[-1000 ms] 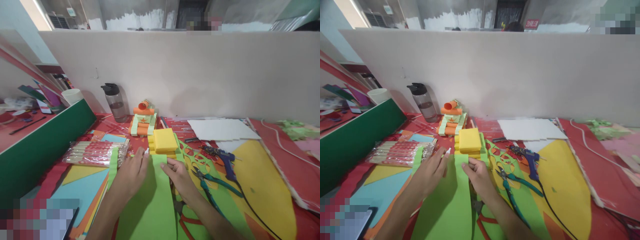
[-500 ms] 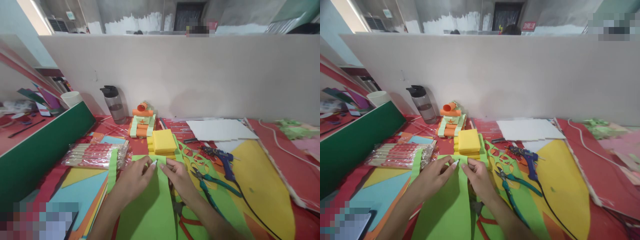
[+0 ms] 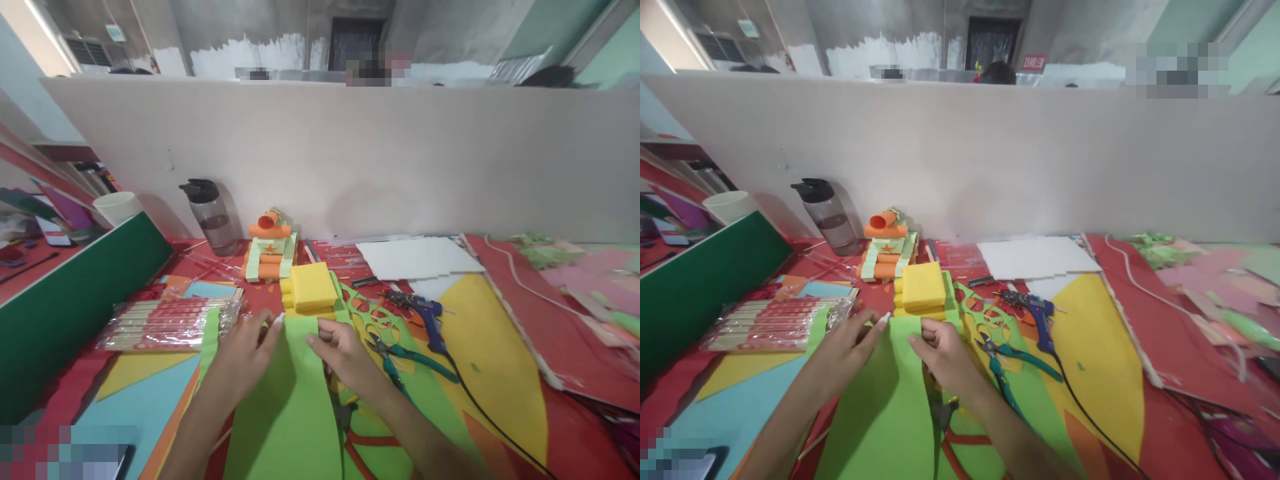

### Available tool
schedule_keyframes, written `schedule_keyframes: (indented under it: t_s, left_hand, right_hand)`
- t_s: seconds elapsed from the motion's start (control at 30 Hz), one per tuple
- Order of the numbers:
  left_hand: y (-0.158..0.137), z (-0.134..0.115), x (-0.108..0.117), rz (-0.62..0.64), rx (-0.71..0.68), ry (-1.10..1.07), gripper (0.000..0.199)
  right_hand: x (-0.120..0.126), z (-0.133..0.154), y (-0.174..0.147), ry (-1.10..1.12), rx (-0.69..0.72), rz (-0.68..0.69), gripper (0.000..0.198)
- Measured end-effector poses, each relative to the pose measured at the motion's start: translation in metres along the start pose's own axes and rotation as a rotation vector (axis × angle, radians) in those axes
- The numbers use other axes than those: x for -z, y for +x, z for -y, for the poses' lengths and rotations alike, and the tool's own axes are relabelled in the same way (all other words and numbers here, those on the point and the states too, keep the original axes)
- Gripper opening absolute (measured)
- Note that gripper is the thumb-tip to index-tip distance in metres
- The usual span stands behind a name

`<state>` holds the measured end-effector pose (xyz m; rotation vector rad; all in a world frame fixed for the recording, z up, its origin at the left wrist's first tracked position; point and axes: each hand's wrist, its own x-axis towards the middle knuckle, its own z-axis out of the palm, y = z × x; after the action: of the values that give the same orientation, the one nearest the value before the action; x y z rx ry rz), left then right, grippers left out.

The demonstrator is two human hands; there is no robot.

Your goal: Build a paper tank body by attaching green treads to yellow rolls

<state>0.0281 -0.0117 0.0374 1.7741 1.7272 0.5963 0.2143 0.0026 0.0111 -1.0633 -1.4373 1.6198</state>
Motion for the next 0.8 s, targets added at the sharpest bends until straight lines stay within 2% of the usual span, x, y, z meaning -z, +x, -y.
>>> schedule_keyframes:
  t_s: [0.07,0.13,0.27,0.3,0.33,0.43,0.63,0.73,0.8]
  left_hand:
    - [0.003,0.003,0.001,-0.034,0.011,0.029,0.033]
    - [0.005,0.005,0.002,-0.055,-0.004,0.044,0.034]
    - [0.001,-0.001,-0.004,-0.049,-0.082,0.059,0.034]
    - [0.0,-0.004,-0.006,-0.036,-0.097,0.056,0.034]
    - [-0.001,-0.006,-0.009,-0.014,-0.111,0.05,0.034]
    - [-0.003,-0.013,-0.014,0.039,-0.125,0.031,0.035]
    - [-0.004,-0.017,-0.017,0.063,-0.139,0.041,0.035]
    - [-0.005,-0.017,-0.017,0.067,-0.15,0.04,0.036]
    - [-0.005,-0.018,-0.017,0.074,-0.155,0.038,0.036]
  right_hand:
    - [0.011,0.009,-0.002,-0.123,0.042,0.037,0.026]
    - [0.031,0.019,-0.003,-0.343,0.085,-0.01,0.025]
    - [0.079,0.027,-0.003,-0.937,0.156,-0.337,0.025]
    - [0.09,0.024,-0.002,-1.073,0.14,-0.385,0.023]
    - [0.099,0.019,-0.001,-1.191,0.104,-0.401,0.024]
    - [0.111,0.001,0.002,-1.437,-0.014,-0.298,0.029]
    - [0.106,-0.014,0.006,-1.594,-0.086,-0.233,0.043]
    - [0.107,-0.013,0.008,-1.595,-0.085,-0.267,0.036]
    - [0.108,-0.008,0.009,-1.521,-0.069,-0.317,0.028]
